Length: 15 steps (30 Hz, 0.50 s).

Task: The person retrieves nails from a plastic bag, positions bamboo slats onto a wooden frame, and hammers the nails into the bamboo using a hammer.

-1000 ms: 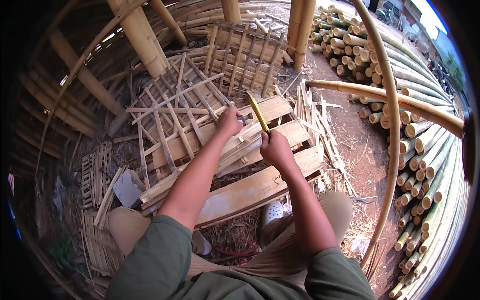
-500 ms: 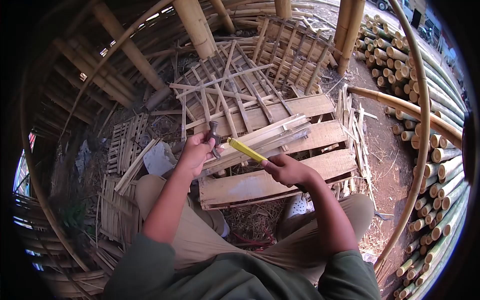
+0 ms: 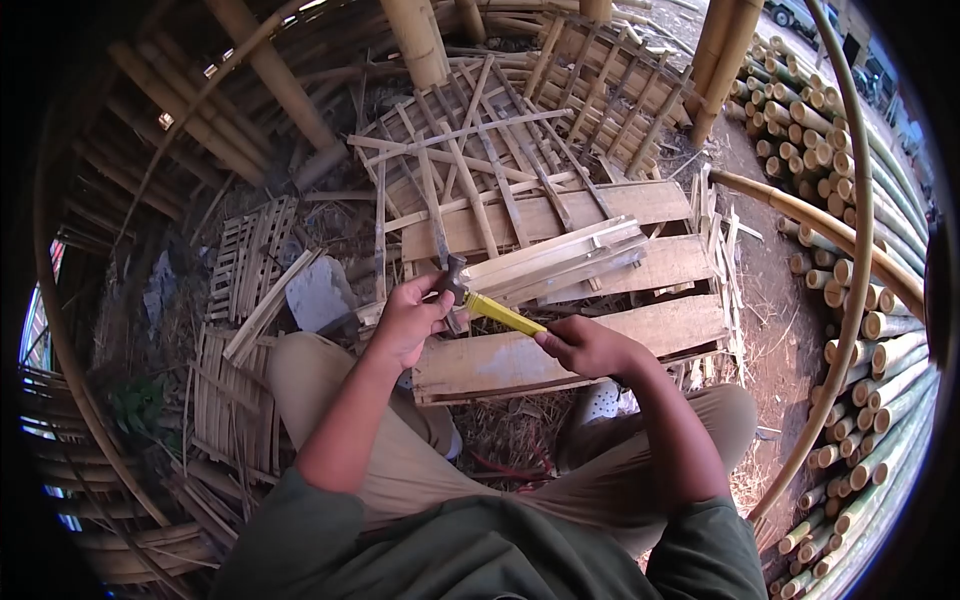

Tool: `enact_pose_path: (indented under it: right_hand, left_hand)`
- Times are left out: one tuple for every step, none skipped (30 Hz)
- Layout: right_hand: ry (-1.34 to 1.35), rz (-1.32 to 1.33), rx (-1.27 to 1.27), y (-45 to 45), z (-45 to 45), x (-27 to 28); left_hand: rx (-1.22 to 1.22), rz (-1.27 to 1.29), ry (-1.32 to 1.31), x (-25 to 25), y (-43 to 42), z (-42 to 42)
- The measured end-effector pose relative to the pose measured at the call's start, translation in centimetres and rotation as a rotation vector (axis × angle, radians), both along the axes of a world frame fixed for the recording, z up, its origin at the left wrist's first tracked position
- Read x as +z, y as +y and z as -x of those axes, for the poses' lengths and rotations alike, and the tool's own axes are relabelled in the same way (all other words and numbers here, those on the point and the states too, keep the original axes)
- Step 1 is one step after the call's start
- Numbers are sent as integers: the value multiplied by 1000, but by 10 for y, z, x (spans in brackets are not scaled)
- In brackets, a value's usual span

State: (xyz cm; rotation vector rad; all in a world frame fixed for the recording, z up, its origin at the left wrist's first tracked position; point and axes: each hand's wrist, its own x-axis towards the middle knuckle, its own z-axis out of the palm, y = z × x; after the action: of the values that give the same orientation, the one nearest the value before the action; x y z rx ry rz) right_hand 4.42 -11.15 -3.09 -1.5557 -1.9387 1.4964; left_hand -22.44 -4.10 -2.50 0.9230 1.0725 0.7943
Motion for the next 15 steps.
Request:
enact_pose_path:
  right_hand:
    - [-18, -4, -5, 1, 0, -1]
    - [-18, -1, -3, 2, -1, -1]
    - [-10, 2, 1, 3, -2, 0]
    - [-2, 4, 5, 3, -3, 0]
    - [-1, 7, 5, 3, -3, 0]
    - [13, -8, 9, 3, -4, 0]
    - [27, -22, 14, 2, -4, -1]
    - [29, -19, 13, 2, -4, -1]
    - [40, -21, 20, 1, -5, 0]
    - [51, -23, 27, 1, -6, 1]
    - [53, -20, 27, 0, -6, 4]
    - [94, 70, 18, -2, -5, 10]
    - [135, 160, 9, -3, -5, 13]
    - [137, 162, 8, -3, -5, 14]
    - [147, 201, -8, -3, -6, 14]
  left_hand:
    - [-17, -3, 1, 2, 0, 0]
    - [-34, -6, 2, 5, 0, -1]
    - [-33, -3, 2, 7, -1, -2]
    - [-31, -22, 25, 11, -2, -3]
    - [-29, -42, 49, 12, -3, -4]
    - [-29, -39, 49, 12, -3, -5]
    - [-36, -55, 86, 12, -3, -4]
    - [-43, -71, 123, 11, -4, -4]
    - [-44, -69, 125, 9, -3, -2]
    - [-71, -89, 117, 4, -1, 0]
    - [-99, -110, 108, 1, -1, 1]
    - [-100, -107, 110, -1, -1, 1]
    - [-114, -98, 100, -2, -1, 0]
    - [-128, -88, 90, -3, -1, 0]
    - [-129, -87, 91, -2, -2, -1]
